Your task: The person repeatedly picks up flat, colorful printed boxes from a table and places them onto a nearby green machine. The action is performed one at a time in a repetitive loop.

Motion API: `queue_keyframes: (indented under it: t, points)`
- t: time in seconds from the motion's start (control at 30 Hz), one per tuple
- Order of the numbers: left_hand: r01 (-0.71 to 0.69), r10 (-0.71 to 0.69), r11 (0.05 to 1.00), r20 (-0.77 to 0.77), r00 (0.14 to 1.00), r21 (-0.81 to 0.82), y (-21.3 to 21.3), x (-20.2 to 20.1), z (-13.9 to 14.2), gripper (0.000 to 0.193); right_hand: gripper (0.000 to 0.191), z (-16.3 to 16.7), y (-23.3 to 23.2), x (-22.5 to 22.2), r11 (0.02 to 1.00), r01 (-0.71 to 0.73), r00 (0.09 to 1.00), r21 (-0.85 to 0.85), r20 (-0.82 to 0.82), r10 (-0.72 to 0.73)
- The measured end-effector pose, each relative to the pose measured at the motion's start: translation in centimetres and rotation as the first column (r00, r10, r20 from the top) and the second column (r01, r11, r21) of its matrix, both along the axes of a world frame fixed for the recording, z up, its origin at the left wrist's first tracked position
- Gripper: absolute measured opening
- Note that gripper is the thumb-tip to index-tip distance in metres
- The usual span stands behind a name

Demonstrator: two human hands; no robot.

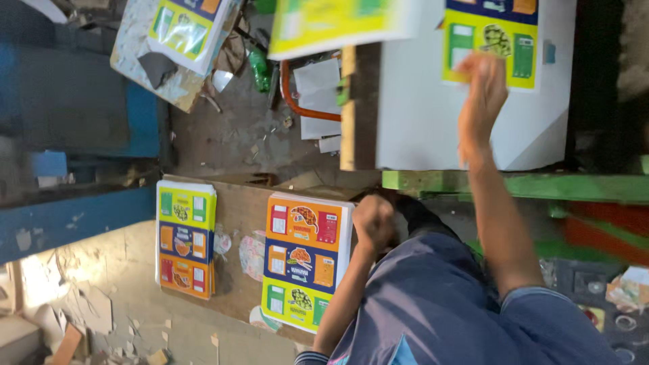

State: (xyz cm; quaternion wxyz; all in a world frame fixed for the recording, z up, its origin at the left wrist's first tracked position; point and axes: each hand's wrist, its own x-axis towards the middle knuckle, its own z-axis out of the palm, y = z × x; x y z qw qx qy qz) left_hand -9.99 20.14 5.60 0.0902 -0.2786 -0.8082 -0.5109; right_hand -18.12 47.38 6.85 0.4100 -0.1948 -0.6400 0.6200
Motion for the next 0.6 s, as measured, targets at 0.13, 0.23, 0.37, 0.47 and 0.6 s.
queue_keyframes:
  t: [0.13,0.23,0.37,0.47,0.6]
  points:
    - [-0.288,0.171,0.956,0.695,0.698,0.053,-2.2,-0.9,-4.1,0.020,0.041,-6.5,2.6,-5.3,0.859,-0.250,0.802,0.448,0.592,-0.075]
    - [-0.474,0.025,0.844,0.866,0.499,0.249,-5.0,-0.7,-7.1,0.019,0.040,-9.8,-5.5,-1.6,0.489,-0.579,0.784,0.652,0.611,0.113]
    - [-0.712,0.046,0.611,0.883,0.468,0.346,-10.8,1.1,-10.3,0.033,0.043,-11.9,-16.1,8.7,0.158,-0.973,0.057,-0.169,0.490,0.870]
    - [-0.753,0.245,0.518,0.773,0.585,0.406,-16.9,4.6,-11.4,0.028,0.050,-12.4,-17.8,14.1,0.105,-0.787,0.162,-0.608,-0.038,0.986]
    - [-0.886,0.626,0.365,0.629,0.460,0.285,-25.0,12.2,-10.7,0.037,0.043,-13.1,-16.6,15.6,0.690,-0.104,0.495,-0.716,0.565,0.661]
